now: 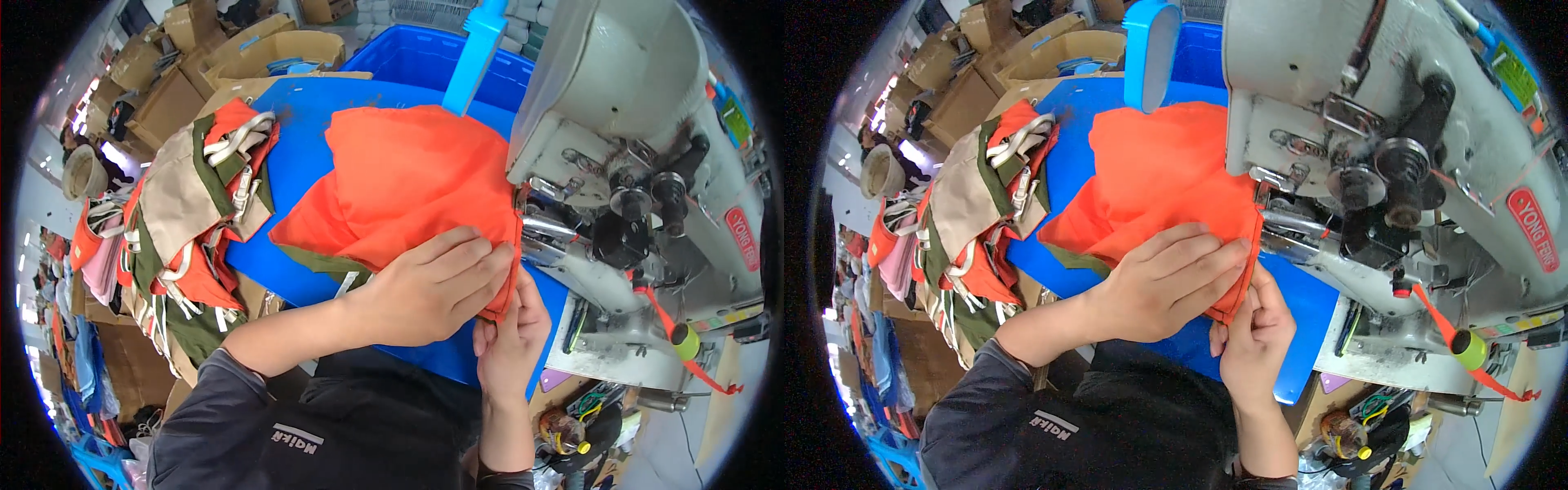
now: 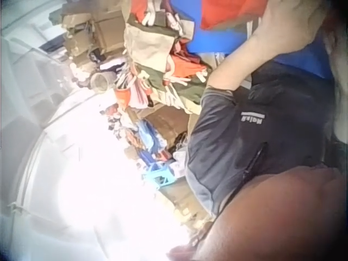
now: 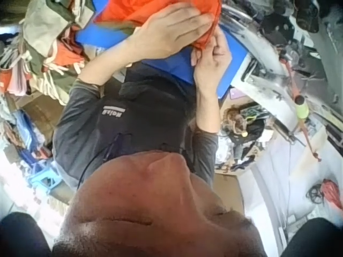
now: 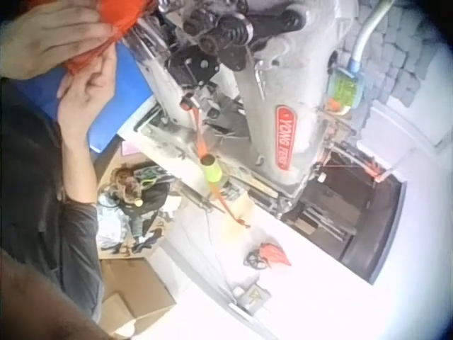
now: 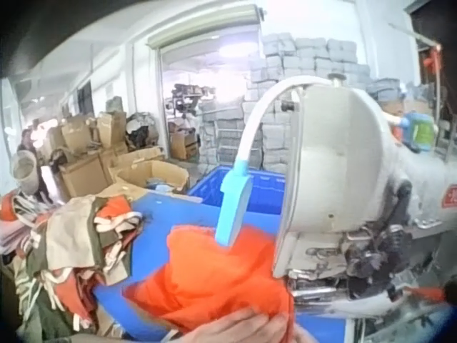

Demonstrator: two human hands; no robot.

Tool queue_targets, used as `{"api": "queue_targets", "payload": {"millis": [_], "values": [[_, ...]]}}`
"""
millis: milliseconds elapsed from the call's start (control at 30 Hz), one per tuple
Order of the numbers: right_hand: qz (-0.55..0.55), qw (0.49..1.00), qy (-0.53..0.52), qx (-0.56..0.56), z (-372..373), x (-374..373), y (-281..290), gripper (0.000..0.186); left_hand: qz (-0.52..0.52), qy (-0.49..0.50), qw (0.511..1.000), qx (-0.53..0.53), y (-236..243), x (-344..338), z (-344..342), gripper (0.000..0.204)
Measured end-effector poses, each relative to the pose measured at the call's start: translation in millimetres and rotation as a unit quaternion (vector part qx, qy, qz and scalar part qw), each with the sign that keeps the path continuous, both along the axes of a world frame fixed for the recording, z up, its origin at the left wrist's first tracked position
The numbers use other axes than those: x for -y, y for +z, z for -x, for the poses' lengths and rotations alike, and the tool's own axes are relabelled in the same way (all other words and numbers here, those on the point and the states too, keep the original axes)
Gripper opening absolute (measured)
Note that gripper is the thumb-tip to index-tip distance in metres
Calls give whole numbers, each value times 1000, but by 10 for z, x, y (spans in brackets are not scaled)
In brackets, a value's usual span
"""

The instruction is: Assembling and sewing life jacket components at an industrial sewing machine workstation.

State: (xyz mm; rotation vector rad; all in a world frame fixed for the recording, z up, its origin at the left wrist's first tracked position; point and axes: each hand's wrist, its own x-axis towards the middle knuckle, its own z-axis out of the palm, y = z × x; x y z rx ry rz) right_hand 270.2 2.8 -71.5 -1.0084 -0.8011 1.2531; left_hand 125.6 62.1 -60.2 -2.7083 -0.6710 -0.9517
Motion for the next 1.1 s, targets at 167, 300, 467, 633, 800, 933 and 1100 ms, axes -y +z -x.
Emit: {"api": "queue_targets", "payload": {"millis": [167, 300, 467, 633, 800, 933, 1100], "values": [[-18, 1000, -2, 7, -4, -92, 6, 36, -28, -1, 1000, 3, -61, -121, -39, 36], [-14, 1000, -10, 18, -11, -137, 8, 32, -34, -11, 999, -4, -50, -189, -45, 34], [-7, 999, -19, 39, -42, -177, 29, 26, -38, -26, 999, -10, -40, -245, -52, 33], [-9, 999, -21, 35, -28, -178, 10, 28, -26, -29, 999, -3, -66, -252, -47, 34], [-16, 999, -13, 40, -49, -190, 15, 29, -29, -27, 999, -8, -55, -231, -38, 34], [-20, 1000, 8, 11, -94, -189, -2, 26, 11, -42, 999, 19, 35, -141, 26, 27], [-20, 994, -7, 106, -129, -167, 16, 24, 242, 18, 963, 117, 469, -479, 177, 9]]}}
